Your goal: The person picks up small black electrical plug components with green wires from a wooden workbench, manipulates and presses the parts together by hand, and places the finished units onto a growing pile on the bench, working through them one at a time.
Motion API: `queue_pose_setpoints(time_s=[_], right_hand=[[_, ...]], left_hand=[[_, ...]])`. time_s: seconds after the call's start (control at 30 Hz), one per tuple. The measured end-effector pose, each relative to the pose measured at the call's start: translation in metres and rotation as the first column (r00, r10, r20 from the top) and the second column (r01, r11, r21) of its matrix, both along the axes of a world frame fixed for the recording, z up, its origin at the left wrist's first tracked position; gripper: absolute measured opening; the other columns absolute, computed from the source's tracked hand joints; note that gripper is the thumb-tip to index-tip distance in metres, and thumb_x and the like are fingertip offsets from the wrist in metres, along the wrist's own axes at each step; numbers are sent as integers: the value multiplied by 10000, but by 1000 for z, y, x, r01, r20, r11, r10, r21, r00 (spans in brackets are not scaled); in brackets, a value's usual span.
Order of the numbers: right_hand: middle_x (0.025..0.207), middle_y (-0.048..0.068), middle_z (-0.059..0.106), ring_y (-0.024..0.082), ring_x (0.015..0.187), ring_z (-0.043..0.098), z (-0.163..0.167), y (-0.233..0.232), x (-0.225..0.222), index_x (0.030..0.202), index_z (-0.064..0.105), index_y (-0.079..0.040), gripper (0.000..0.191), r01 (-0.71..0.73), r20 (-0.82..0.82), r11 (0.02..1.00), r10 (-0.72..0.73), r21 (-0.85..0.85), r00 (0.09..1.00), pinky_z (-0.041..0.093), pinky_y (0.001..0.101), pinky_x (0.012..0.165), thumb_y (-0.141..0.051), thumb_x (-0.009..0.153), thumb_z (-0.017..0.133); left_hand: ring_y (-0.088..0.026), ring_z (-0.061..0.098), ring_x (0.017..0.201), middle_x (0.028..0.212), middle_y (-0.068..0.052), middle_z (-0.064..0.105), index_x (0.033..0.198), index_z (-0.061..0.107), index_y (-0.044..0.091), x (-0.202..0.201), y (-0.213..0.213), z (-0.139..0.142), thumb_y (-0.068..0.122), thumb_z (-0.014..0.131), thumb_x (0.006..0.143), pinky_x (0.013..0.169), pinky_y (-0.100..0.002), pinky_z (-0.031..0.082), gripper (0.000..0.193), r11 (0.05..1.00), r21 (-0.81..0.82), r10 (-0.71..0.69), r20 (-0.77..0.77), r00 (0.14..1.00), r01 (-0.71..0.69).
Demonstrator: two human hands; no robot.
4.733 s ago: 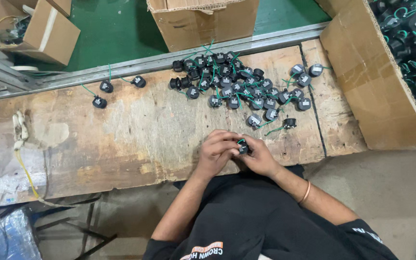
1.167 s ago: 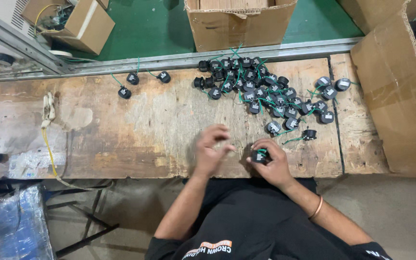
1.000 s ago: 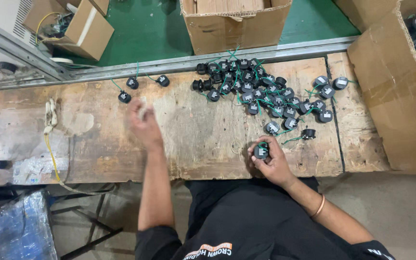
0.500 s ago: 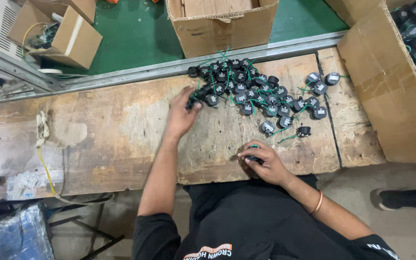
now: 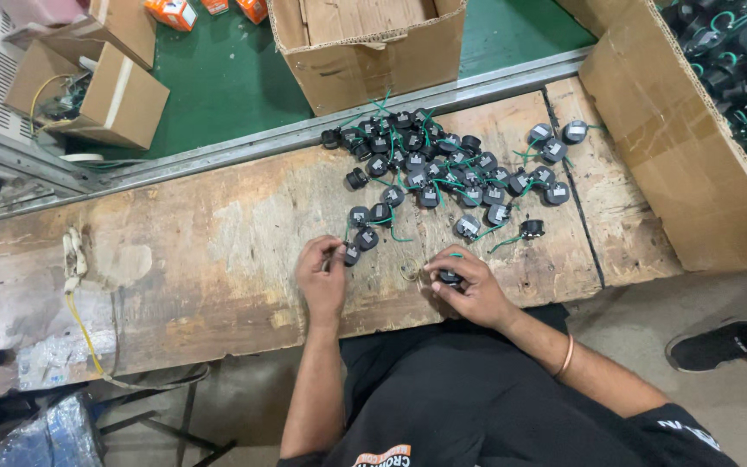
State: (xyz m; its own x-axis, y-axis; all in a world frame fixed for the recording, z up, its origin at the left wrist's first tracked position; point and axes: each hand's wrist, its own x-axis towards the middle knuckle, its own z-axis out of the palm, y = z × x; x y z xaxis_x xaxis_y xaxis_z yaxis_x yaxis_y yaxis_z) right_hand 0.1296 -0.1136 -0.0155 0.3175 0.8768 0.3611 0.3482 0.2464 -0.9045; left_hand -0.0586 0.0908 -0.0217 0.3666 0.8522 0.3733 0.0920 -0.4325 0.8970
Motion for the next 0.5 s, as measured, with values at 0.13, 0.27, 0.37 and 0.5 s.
queue_pose_setpoints(time_s=[0.13, 0.27, 0.37, 0.5], right_hand=[[1055, 64, 617, 167, 969, 637, 1, -1, 1, 1173, 682, -45, 332, 31, -13, 1000, -31, 5, 999, 523, 308, 869, -19, 851, 757], [1111, 56, 583, 144, 983, 632, 3, -2, -1, 1195, 677, -49, 358, 16, -106, 999, -21, -42, 994, 538, 282, 857, -38, 855, 786], [1138, 59, 588, 140, 1012, 627, 6, -1, -2, 1220, 667, -46, 404, 29, -58, 1000, -29, 1, 998, 529, 278, 897, -17, 843, 811], [1161, 88, 554, 197, 1031, 613, 12, 1, 0, 1301, 606, -32, 572, -23, -28, 1000, 23, -16, 999, 521, 323, 909, -91, 780, 835]], left_hand=[[-229, 615, 924, 1114, -164, 649, 1188, 639, -21, 8, -5, 5, -11, 815, 778, 823, -309, 515, 446, 981, 188, -11, -204, 979, 51], [-166, 649, 856, 995, -83, 686, 1197, 681, 30, 5, -3, 3, -21, 807, 787, 788, -273, 545, 432, 996, -86, -7, -123, 992, -4], [-150, 662, 943, 1076, -83, 673, 1100, 734, 20, -4, -8, 2, -53, 781, 847, 830, -278, 562, 267, 992, -128, -1, 170, 986, 23], [-138, 679, 867, 1007, -84, 717, 999, 748, 29, -8, -38, 12, -86, 784, 797, 731, -275, 567, 235, 978, -47, -176, 330, 927, 202]])
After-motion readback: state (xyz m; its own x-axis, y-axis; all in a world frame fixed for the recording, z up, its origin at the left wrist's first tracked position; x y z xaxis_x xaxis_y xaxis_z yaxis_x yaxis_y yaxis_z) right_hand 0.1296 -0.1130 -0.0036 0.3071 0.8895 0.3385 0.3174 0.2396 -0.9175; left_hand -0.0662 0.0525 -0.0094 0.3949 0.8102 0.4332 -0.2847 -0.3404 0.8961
